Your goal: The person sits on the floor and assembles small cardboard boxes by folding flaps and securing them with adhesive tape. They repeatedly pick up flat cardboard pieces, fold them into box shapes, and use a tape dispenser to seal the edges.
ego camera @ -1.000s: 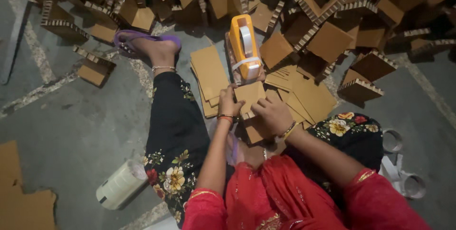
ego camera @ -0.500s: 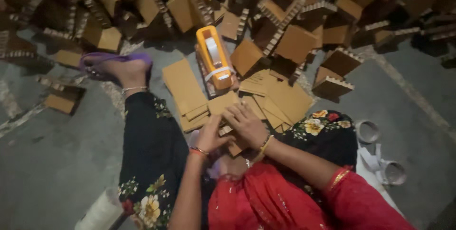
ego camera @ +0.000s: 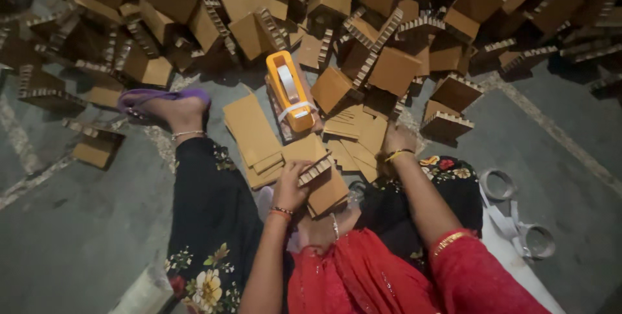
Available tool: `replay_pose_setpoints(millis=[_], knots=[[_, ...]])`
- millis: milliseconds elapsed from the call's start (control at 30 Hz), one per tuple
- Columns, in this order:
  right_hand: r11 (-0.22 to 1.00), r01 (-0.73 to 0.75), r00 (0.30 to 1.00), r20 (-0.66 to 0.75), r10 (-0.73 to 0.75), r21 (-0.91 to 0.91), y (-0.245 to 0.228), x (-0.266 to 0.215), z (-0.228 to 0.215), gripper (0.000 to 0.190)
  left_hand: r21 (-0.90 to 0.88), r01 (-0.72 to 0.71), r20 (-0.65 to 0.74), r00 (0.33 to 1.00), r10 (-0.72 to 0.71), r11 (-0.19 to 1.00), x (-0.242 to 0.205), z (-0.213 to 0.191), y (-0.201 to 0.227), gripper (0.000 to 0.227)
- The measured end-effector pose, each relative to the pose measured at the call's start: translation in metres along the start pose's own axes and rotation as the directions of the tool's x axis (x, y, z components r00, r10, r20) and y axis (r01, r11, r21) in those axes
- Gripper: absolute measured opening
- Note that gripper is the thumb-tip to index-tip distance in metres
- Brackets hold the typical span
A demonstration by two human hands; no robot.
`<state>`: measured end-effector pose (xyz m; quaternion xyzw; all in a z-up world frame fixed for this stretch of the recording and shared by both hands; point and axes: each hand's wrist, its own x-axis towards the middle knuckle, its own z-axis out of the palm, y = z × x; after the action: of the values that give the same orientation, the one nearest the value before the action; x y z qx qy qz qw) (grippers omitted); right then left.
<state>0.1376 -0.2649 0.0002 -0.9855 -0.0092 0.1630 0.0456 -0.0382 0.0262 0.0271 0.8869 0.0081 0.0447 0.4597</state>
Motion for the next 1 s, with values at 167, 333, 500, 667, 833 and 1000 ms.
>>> replay_pose_setpoints(millis=[167,333,500,667,833,1000], knots=[[0.963,0.216,0.97,-0.144,-0.194,0.16,-0.002,-0.035,-0.035,0.05,-0.025,-0.07,-0.057,0.996,0.069,0.997,-0.005,0.006,-0.017,0.056],[0.208,0.365,0.754,-0.157,-0.638,0.908,0.009,-0.047,-0.047,0.048,-0.02,-0.055,-0.057,0.997,0.054,0.998,-0.001,0.007,-0.019,0.049],[0.583,0.387,0.839,-0.01,-0.544,0.715,-0.055,-0.083,0.032,0.071,-0.105,-0.063,0.052,0.996,0.069,0.992,0.009,0.0,-0.02,0.054],[0.566,0.689,0.725,-0.413,-0.551,0.453,-0.072,-0.087,0.027,0.091,-0.177,-0.26,0.242,0.924,0.298,0.949,0.016,-0.01,-0.044,0.07],[0.541,0.732,0.68,-0.498,-0.538,0.414,-0.098,-0.078,0.036,0.061,-0.267,-0.134,0.111,0.98,0.168,0.954,0.012,0.027,-0.062,0.068],[0.443,0.531,0.812,-0.286,-0.509,0.722,-0.102,-0.09,0.034,0.047,-0.383,0.014,-0.122,0.99,-0.066,0.924,0.003,0.061,-0.063,0.072]])
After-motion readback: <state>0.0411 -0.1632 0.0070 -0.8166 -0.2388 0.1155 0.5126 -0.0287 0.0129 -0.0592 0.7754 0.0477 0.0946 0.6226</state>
